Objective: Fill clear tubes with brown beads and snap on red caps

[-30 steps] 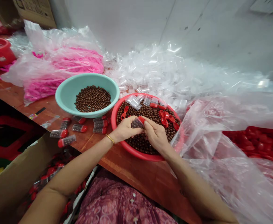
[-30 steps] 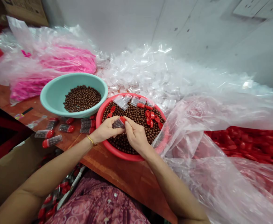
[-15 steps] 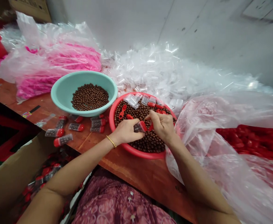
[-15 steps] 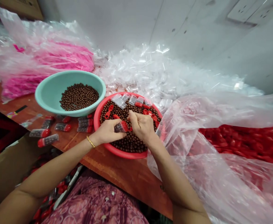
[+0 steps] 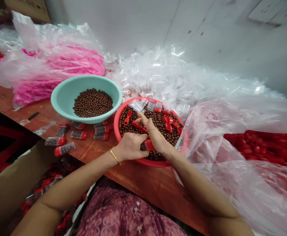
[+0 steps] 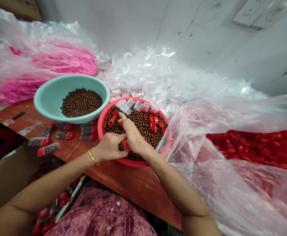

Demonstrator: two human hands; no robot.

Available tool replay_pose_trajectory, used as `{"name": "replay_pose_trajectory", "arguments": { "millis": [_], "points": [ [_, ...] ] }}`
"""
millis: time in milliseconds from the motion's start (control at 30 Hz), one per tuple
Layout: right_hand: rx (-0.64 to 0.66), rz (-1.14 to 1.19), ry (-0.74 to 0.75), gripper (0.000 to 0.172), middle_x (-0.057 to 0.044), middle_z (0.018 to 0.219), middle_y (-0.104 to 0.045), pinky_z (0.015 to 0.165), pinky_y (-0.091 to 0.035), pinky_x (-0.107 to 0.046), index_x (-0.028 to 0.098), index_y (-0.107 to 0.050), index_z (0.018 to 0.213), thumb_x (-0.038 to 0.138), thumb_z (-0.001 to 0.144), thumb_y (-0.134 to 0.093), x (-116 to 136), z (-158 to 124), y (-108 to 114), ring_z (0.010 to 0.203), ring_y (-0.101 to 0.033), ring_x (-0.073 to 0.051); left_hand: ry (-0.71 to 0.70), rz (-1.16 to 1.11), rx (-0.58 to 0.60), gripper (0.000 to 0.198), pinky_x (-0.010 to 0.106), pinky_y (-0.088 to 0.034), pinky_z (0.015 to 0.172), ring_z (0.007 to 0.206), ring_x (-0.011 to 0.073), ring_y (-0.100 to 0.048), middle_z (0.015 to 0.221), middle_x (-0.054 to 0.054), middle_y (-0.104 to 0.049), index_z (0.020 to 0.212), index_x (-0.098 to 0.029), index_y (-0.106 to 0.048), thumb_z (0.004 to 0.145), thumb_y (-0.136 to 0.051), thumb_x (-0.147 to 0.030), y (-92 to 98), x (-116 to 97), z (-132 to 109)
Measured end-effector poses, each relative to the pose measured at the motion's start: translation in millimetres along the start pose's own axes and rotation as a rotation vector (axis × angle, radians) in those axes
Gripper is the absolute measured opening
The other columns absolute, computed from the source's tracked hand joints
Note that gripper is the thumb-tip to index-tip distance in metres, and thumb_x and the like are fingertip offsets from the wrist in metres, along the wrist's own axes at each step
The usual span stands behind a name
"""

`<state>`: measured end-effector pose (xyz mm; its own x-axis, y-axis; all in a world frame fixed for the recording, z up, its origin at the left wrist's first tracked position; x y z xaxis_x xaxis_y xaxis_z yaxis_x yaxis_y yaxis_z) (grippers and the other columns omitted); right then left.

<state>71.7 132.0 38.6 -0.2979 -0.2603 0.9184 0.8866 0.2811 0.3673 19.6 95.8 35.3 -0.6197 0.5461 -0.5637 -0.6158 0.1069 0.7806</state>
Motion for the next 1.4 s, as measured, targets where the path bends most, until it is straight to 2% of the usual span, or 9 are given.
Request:
{"name": "replay_pose_trajectory", "arguments": {
  "millis": [100, 233, 367, 467, 567, 700, 900, 1167, 1400],
  "points": [
    [-0.025, -0.187, -0.038, 0.071, -0.007, 0.099, -0.061, 0.084, -0.044, -0.031, 0.016, -0.056, 0.117, 0.056, 0.091, -0.003, -7, 7, 11, 0.091, -0.057, -0.017, 0.03, 0.001, -0.207, 0.01, 0.023, -0.039, 0.056, 0.055, 0.0123, -0.052, 0.058, 0.0, -0.057, 0.064, -0.018, -0.055, 0.067, -0.059, -0.026, 27.1, 2, -22],
    [0.125, -0.9, 0.001, 0.036, -0.01, 0.096, -0.063, 0.08, -0.042, -0.032, 0.015, -0.062, 0.099, 0.044, 0.088, -0.044, -17, 19, 1, 0.091, -0.055, -0.022, 0.293, 0.107, -0.325, 0.012, 0.022, -0.043, 0.059, 0.059, 0.0119, -0.056, 0.064, -0.001, -0.061, 0.071, -0.018, -0.057, 0.074, -0.056, -0.03, 60.1, 47, -99],
    [0.256, -1.167, 0.036, 0.026, -0.013, 0.102, -0.062, 0.077, -0.042, -0.033, 0.013, -0.061, 0.098, 0.032, 0.086, -0.048, -23, 21, -16, 0.098, -0.053, -0.027, 0.543, 0.381, 0.028, 0.018, 0.026, -0.045, 0.055, 0.06, 0.0188, -0.061, 0.063, 0.001, -0.064, 0.075, -0.02, -0.062, 0.072, -0.053, -0.034, 59.3, 116, -197],
    [0.28, -1.182, 0.017, 0.023, -0.013, 0.094, -0.064, 0.073, -0.041, -0.033, 0.012, -0.061, 0.092, 0.019, 0.087, -0.04, -21, 17, -14, 0.092, -0.056, -0.026, 0.523, 0.431, 0.206, 0.021, 0.029, -0.049, 0.063, 0.069, 0.021, -0.065, 0.076, 0.004, -0.07, 0.082, -0.021, -0.064, 0.072, -0.051, -0.033, 60.7, 140, -227],
    [0.174, -1.075, -0.024, 0.022, -0.011, 0.084, -0.065, 0.067, -0.039, -0.031, 0.013, -0.061, 0.086, 0.017, 0.086, -0.039, -19, 8, 8, 0.08, -0.058, -0.023, 0.383, 0.43, 0.009, 0.027, 0.029, -0.049, 0.073, 0.08, 0.0201, -0.064, 0.09, 0.006, -0.07, 0.093, -0.02, -0.063, 0.079, -0.049, -0.038, 85.2, 118, -185],
    [-0.089, -0.614, -0.031, 0.021, -0.003, 0.071, -0.061, 0.057, -0.036, -0.025, 0.016, -0.058, 0.08, 0.027, 0.086, -0.04, -29, -5, 43, 0.062, -0.053, -0.014, 0.122, 0.53, -0.266, 0.027, 0.031, -0.045, 0.082, 0.087, 0.0196, -0.06, 0.093, 0.007, -0.068, 0.098, -0.018, -0.062, 0.087, -0.039, -0.027, 100.6, 60, -67],
    [-0.312, -0.202, 0.071, 0.025, 0.0, 0.065, -0.055, 0.056, -0.038, -0.024, 0.017, -0.058, 0.077, 0.039, 0.082, -0.046, -42, -13, 65, 0.058, -0.049, -0.012, 0.098, 0.651, -0.084, 0.034, 0.033, -0.045, 0.082, 0.1, 0.0246, -0.057, 0.108, 0.014, -0.062, 0.113, -0.012, -0.056, 0.084, -0.041, -0.022, 57.0, 44, 65],
    [-0.36, -0.093, 0.114, 0.018, 0.001, 0.066, -0.054, 0.057, -0.04, -0.025, 0.018, -0.057, 0.079, 0.034, 0.082, -0.049, -40, -14, 74, 0.058, -0.049, -0.012, 0.615, 0.471, 0.032, 0.068, 0.035, -0.047, 0.077, 0.096, 0.0306, -0.062, 0.094, 0.019, -0.067, 0.091, -0.009, -0.066, 0.082, -0.028, -0.064, 44.8, 96, 86],
    [-0.398, -0.033, 0.143, 0.016, 0.001, 0.067, -0.054, 0.056, -0.04, -0.024, 0.018, -0.056, 0.078, 0.032, 0.083, -0.049, -39, -19, 81, 0.058, -0.048, -0.011, 0.468, 0.458, 0.011, 0.035, 0.029, -0.046, 0.075, 0.088, 0.0225, -0.062, 0.091, 0.009, -0.068, 0.096, -0.016, -0.064, 0.081, -0.045, -0.041, 50.8, 68, 83]
  ]
}}
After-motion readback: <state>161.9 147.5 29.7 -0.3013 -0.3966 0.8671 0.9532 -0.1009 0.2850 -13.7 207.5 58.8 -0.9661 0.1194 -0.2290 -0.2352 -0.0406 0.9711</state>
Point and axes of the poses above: each hand's wrist, its own z-axis towards the middle knuckle, its own y-axis out of the back of the hand, x = y × z, the point moved 9 cm from there along z, towards the middle knuckle
